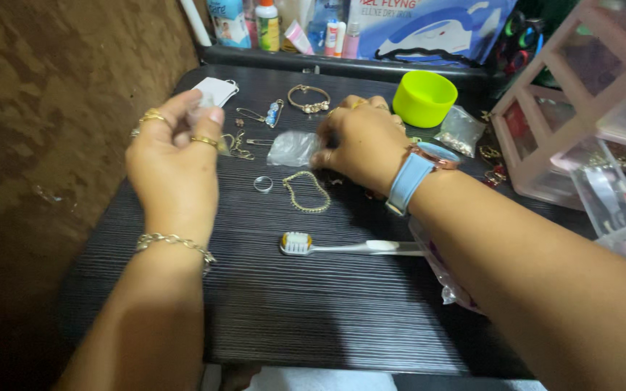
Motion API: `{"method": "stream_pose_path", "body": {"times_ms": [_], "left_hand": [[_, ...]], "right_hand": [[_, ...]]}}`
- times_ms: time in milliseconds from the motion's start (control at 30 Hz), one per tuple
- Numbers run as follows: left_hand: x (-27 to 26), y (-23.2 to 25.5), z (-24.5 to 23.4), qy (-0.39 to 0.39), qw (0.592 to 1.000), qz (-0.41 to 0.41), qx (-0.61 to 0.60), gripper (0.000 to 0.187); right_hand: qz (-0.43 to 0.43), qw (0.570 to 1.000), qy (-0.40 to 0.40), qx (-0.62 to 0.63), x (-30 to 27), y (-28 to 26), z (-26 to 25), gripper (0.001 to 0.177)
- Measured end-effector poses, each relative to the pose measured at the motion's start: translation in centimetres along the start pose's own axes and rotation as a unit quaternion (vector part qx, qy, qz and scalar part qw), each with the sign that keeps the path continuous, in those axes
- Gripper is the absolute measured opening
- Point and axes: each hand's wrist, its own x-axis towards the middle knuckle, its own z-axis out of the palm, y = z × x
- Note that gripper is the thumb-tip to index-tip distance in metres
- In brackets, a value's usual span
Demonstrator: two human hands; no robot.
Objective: The person opens a small multi-drawer organizer and removes hair clips and small jewelry pieces, placing them on the table. They then pick up a small notepad, flip through it, and set it aside. The person handles several necklaces and rings, placing some into small plastic bags and others into the organizer drawers.
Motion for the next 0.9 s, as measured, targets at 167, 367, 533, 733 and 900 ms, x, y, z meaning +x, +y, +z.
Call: {"method": "stream_pose_path", "body": {"times_ms": [167, 367, 533, 733, 900], "left_hand": [[-0.5, 0.4, 0.4, -0.032, 0.999, 0.006, 0.027, 0.030], [-1.5, 2.1, 0.8, -0.059, 0.980, 0.102, 0.158, 0.033], [-1.8, 3.1, 1.2, -0.099, 0.981, 0.077, 0.145, 0.035], [-1.9, 3.6, 1.5, -0.134, 0.982, 0.051, 0.120, 0.035], [-2.0, 3.3, 1.2, -0.139, 0.978, 0.074, 0.138, 0.037]], "right_hand": [[0.202, 0.947, -0.037, 0.246, 1.0, 2.4, 0.4, 0.041], [0.144, 0.989, 0.017, -0.022, 0.5, 5.5, -0.1, 0.052], [0.000, 0.983, 0.173, -0.060, -0.7, 4.0, -0.2, 0.034], [-0.084, 0.996, 0.006, 0.034, 0.9, 1.1, 0.9, 0.023], [-0.086, 0.995, 0.009, 0.047, 0.2, 0.1, 1.7, 0.015]]}}
